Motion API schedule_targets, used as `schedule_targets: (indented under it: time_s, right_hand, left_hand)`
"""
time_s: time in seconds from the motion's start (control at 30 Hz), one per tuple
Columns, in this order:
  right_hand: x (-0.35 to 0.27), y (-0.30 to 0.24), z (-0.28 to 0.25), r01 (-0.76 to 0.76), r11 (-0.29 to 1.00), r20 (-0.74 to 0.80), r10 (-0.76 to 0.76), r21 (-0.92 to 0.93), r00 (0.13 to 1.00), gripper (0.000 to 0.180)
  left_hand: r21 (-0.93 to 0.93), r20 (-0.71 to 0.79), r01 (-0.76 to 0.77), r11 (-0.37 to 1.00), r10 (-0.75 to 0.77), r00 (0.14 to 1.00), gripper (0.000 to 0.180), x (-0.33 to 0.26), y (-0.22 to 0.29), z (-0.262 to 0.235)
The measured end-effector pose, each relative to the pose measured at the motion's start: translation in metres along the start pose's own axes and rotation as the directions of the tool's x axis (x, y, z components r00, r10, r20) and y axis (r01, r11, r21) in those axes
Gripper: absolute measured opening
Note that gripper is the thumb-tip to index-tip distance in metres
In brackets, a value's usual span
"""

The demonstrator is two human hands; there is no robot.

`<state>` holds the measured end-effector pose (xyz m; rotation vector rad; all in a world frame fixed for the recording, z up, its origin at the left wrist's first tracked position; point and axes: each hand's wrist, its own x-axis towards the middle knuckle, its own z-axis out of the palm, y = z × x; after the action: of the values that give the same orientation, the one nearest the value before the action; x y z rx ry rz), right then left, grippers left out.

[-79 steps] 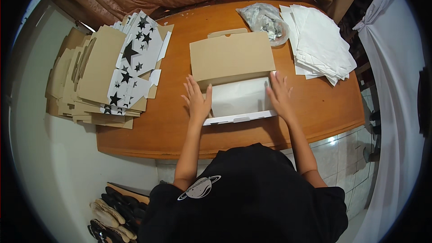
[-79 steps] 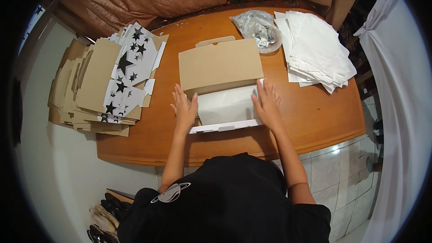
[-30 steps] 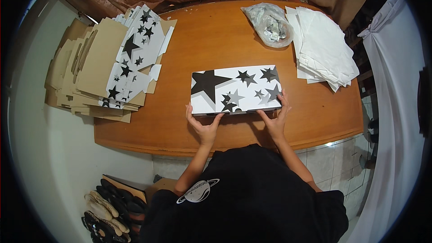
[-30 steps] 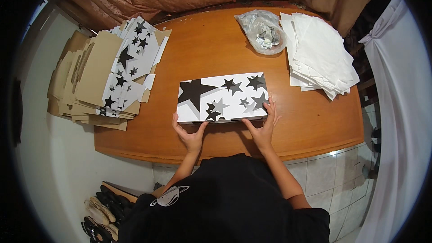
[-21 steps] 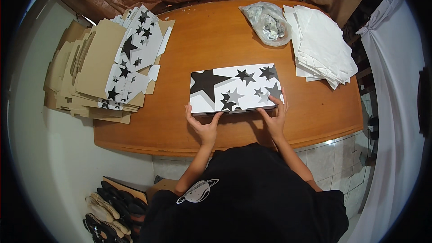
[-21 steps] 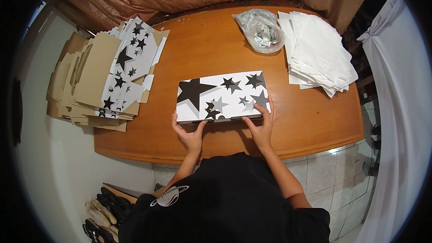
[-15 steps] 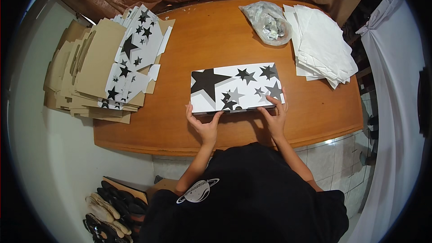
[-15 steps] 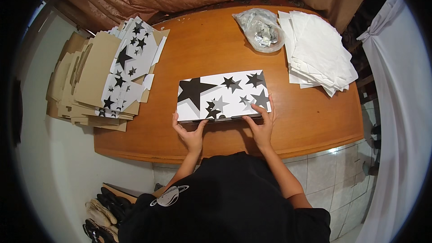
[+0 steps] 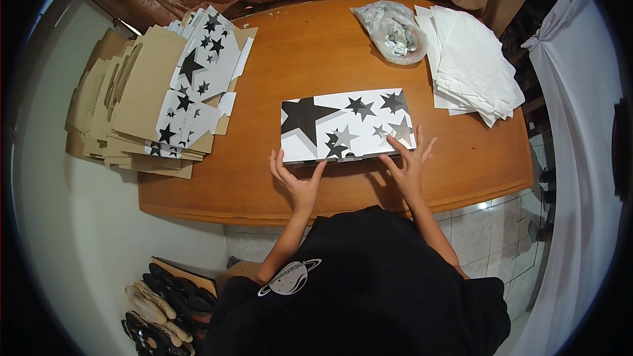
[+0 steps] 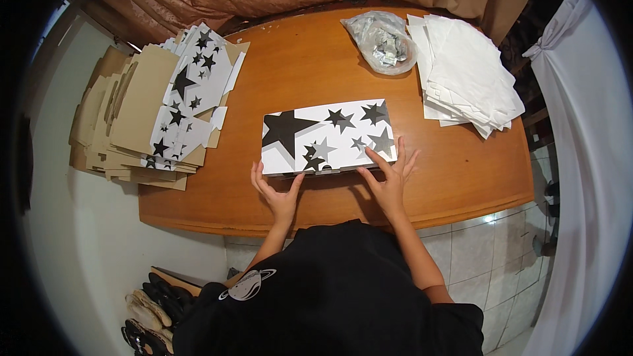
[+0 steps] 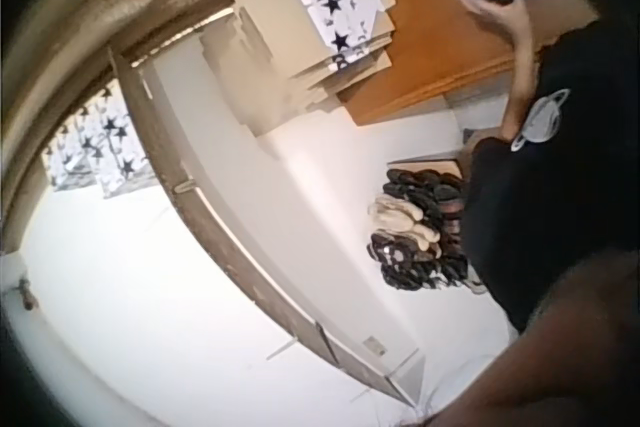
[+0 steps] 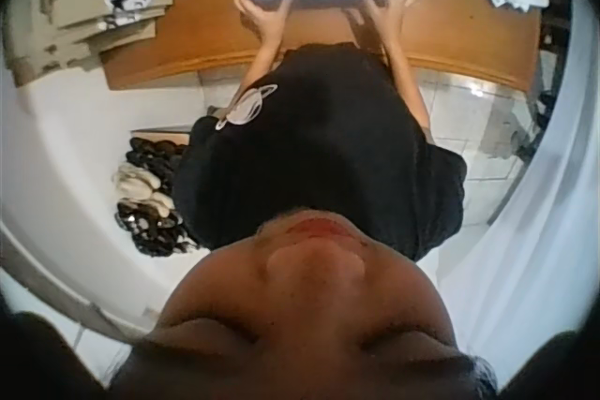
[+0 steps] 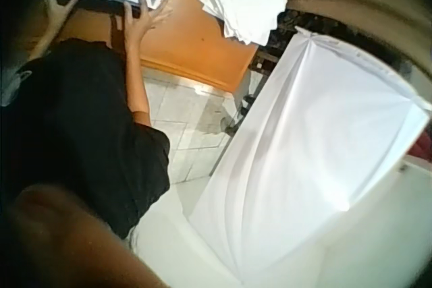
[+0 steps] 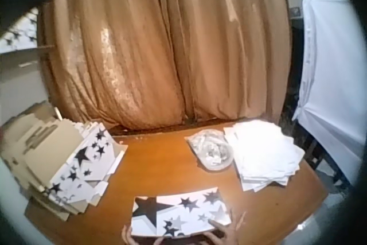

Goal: Fold a shoe box, place tissue paper and a packet inside, and stack the box.

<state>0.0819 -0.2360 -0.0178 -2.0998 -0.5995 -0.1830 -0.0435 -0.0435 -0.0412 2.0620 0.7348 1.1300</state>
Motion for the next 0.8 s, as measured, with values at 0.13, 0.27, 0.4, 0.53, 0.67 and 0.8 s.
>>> schedule_targets:
  time_s: [0.13,0.27,0.4,0.53,0.67,0.8]
  right_hand:
    - [-0.002,-0.003,-0.003,-0.032,0.971,-0.004,0.032,-0.237,0.999,0.04]
    - [0.002,-0.007,-0.003,0.103,0.911,0.022,-0.103,-0.4,0.994,0.042]
    - [0.006,-0.008,0.008,0.373,0.802,0.115,-0.362,-0.467,0.925,0.038]
    - [0.006,-0.02,0.021,0.492,0.804,0.213,-0.445,-0.333,0.87,0.034]
    - [0.001,-0.025,0.038,0.495,0.822,0.174,-0.464,-0.281,0.869,0.029]
    - [-0.003,-0.028,0.044,0.447,0.864,0.152,-0.422,-0.232,0.894,0.025]
  left_hand:
    - [0.309,-0.041,-0.226,0.924,0.25,0.967,0.074,0.006,0.009,-0.008]
    - [0.406,0.127,-0.398,0.823,0.38,0.916,0.051,0.001,0.0,-0.004]
    - [0.331,0.225,-0.549,0.767,0.501,0.836,0.024,0.005,0.004,0.006]
    - [0.229,0.237,-0.506,0.832,0.457,0.857,0.027,0.004,0.006,0.009]
    - [0.172,0.268,-0.51,0.843,0.459,0.847,0.026,0.005,0.003,0.008]
    - [0.18,0.273,-0.503,0.845,0.448,0.851,0.023,0.003,0.0,0.006]
